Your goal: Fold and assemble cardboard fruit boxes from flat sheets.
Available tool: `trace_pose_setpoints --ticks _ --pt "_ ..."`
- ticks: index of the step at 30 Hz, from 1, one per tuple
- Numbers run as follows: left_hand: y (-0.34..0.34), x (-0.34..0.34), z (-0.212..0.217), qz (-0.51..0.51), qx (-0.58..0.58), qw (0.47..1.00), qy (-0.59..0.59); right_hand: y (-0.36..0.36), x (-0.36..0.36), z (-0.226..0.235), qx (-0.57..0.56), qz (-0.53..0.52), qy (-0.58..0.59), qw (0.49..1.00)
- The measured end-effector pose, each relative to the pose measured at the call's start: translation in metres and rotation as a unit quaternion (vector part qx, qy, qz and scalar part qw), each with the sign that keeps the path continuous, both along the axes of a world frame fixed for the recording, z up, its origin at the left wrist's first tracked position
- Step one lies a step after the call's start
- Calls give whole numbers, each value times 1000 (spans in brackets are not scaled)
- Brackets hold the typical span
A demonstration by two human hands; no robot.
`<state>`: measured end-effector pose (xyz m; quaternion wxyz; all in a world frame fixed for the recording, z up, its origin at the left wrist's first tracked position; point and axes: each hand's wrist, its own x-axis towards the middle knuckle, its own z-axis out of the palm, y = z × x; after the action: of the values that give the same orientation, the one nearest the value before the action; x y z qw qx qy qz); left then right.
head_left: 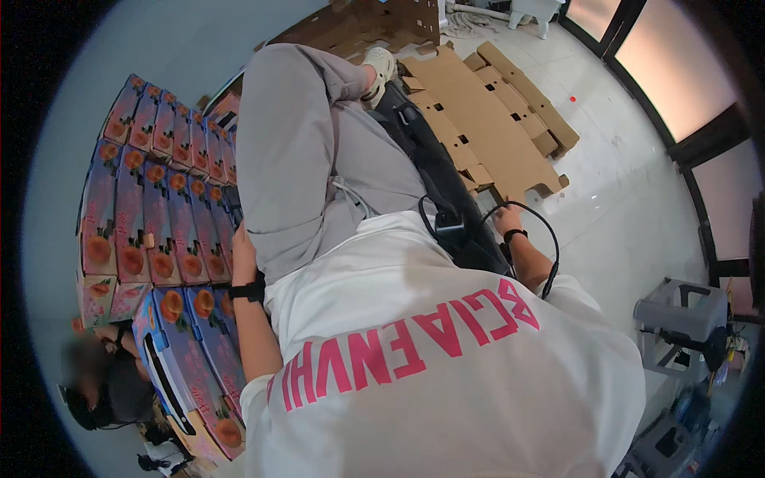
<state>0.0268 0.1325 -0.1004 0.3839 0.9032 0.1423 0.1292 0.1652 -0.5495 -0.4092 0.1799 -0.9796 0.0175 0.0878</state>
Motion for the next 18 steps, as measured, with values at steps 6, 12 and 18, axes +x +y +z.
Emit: trace_pose_setpoints --ticks 6,12,18 --pt "-4 0 5 -17 -16 1000 -14 7 -11 17 -34 -97 64 993" --pt "-51 -12 83 -19 151 985 88 16 21 16 -134 23 103 985" --pt "-33 -70 221 183 417 879 -143 6 12 -51 45 69 193 978"
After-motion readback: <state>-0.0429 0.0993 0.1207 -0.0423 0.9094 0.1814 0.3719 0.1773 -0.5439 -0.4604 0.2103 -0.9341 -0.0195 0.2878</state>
